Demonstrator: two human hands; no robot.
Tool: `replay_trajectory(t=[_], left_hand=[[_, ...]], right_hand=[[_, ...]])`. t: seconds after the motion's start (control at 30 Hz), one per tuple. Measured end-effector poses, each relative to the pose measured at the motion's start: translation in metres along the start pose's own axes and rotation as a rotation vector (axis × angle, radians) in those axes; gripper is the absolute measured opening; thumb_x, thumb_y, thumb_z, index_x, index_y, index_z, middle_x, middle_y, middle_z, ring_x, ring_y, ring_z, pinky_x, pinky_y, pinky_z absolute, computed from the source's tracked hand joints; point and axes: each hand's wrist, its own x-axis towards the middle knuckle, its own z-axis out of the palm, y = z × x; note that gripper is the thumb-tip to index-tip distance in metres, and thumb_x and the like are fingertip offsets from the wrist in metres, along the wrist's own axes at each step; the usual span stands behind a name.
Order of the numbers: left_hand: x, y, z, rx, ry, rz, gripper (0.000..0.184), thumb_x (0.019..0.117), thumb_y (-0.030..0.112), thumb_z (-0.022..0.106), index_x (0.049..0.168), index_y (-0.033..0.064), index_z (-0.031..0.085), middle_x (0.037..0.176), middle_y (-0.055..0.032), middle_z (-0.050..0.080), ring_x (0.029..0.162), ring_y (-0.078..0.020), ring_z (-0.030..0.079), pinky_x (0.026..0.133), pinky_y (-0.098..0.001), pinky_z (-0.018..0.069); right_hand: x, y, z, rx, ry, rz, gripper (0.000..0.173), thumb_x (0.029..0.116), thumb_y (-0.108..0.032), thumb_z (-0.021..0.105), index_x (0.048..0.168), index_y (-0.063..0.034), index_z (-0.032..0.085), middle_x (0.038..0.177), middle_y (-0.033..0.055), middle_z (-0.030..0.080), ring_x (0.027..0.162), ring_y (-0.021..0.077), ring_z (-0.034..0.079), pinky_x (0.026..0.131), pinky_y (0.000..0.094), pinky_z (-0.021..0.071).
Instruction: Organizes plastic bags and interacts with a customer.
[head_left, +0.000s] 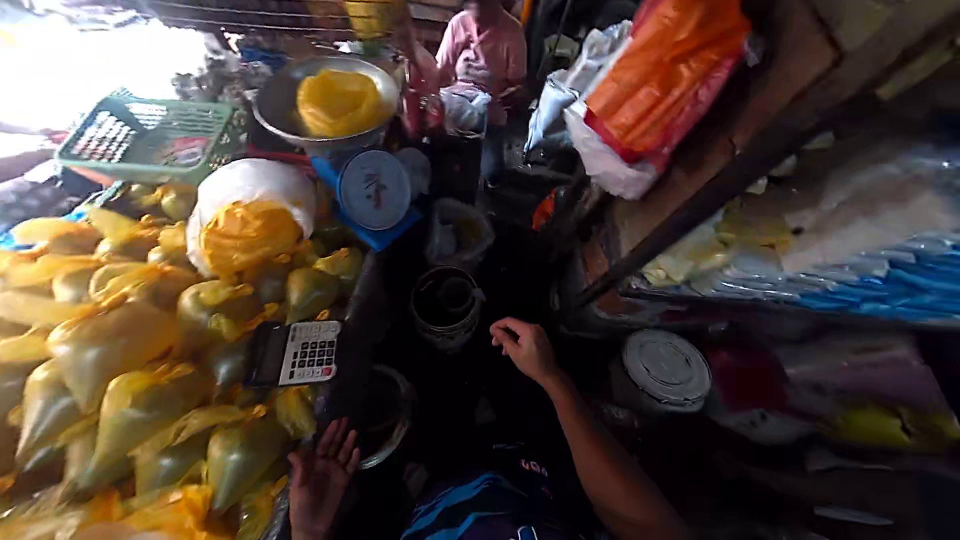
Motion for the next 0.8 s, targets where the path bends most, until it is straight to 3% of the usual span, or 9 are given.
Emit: replay_trajectory(t=[0.07,0.2,0.3,0.4,0.47,0.6,0.7,0.8], left_hand=[[-0.003,-0.003,0.007,0.064,-0.041,-0.060,0.090,0.0913,0.081,0.041,0.143,0.0098,0.059,0.150,-0.0175,0.053,0.130,-0.0337,0.059,0.099,-0.0524,0.0544],[0.011,-0.020,0.032,0.190,-0.114,-0.201,0.092,0.0911,0.083,0.035,0.140,0.0102,0.063,0.152,-0.0197,0.051,0.130,-0.0370,0.058,0.100,-0.0531,0.0537],[0.035,-0.041,0.059,0.272,-0.085,-0.201,0.088,0.0965,0.077,0.033,0.145,0.0060,0.055,0.150,-0.0212,0.051,0.130,-0.0379,0.058,0.104,-0.0549,0.0516],[0.054,-0.063,0.091,0.318,-0.054,-0.208,0.082,0.0974,0.072,0.042,0.148,0.0071,0.050,0.147,-0.0193,0.055,0.128,-0.0359,0.060,0.103,-0.0535,0.0529],[0.063,-0.072,0.110,0.342,-0.094,-0.244,0.078,0.0984,0.068,0.046,0.148,0.0079,0.051,0.147,-0.0183,0.055,0.128,-0.0349,0.060,0.103,-0.0518,0.0530],[0.069,-0.077,0.134,0.485,-0.150,-0.297,0.077,0.0975,0.065,0.052,0.149,0.0075,0.050,0.148,-0.0168,0.054,0.130,-0.0347,0.058,0.104,-0.0520,0.0522],[0.073,-0.071,0.148,0.463,-0.152,-0.284,0.082,0.0921,0.066,0.061,0.149,0.0076,0.050,0.149,-0.0176,0.053,0.132,-0.0360,0.057,0.106,-0.0526,0.0507],[0.088,-0.062,0.172,0.303,-0.196,-0.200,0.080,0.0900,0.063,0.066,0.146,0.0076,0.053,0.147,-0.0205,0.054,0.128,-0.0372,0.059,0.103,-0.0522,0.0529]], right_hand=[[0.027,0.025,-0.028,0.114,0.181,0.067,0.027,0.1045,-0.027,0.057,0.113,-0.0069,0.073,0.089,0.0021,0.076,0.072,0.0124,0.072,0.069,0.0339,0.0638],[0.101,0.083,-0.088,0.158,0.540,0.151,0.029,0.1061,-0.026,0.055,0.118,-0.0041,0.070,0.086,0.0086,0.073,0.069,0.0198,0.070,0.067,0.0421,0.0626],[0.166,0.099,-0.136,0.240,0.786,0.163,0.032,0.1050,-0.028,0.056,0.120,-0.0015,0.068,0.099,0.0129,0.072,0.082,0.0219,0.071,0.078,0.0427,0.0624],[0.230,0.113,-0.174,0.322,0.986,0.146,0.039,0.0985,-0.034,0.067,0.120,-0.0014,0.066,0.110,0.0143,0.070,0.098,0.0224,0.070,0.090,0.0413,0.0602],[0.269,0.112,-0.190,0.387,1.052,0.166,0.049,0.0939,-0.040,0.073,0.121,0.0003,0.063,0.108,0.0154,0.069,0.099,0.0237,0.069,0.090,0.0420,0.0582],[0.323,0.102,-0.202,0.569,1.061,0.408,0.083,0.0858,-0.053,0.077,0.143,-0.0002,0.048,0.134,0.0203,0.061,0.126,0.0288,0.059,0.106,0.0469,0.0506],[0.360,0.104,-0.206,0.801,1.125,0.454,0.090,0.0889,-0.047,0.078,0.154,-0.0023,0.034,0.147,0.0209,0.051,0.138,0.0278,0.049,0.112,0.0451,0.0461],[0.381,0.106,-0.213,0.792,1.220,0.501,0.083,0.0878,-0.032,0.080,0.152,-0.0010,0.038,0.143,0.0216,0.054,0.134,0.0291,0.053,0.108,0.0454,0.0493]])
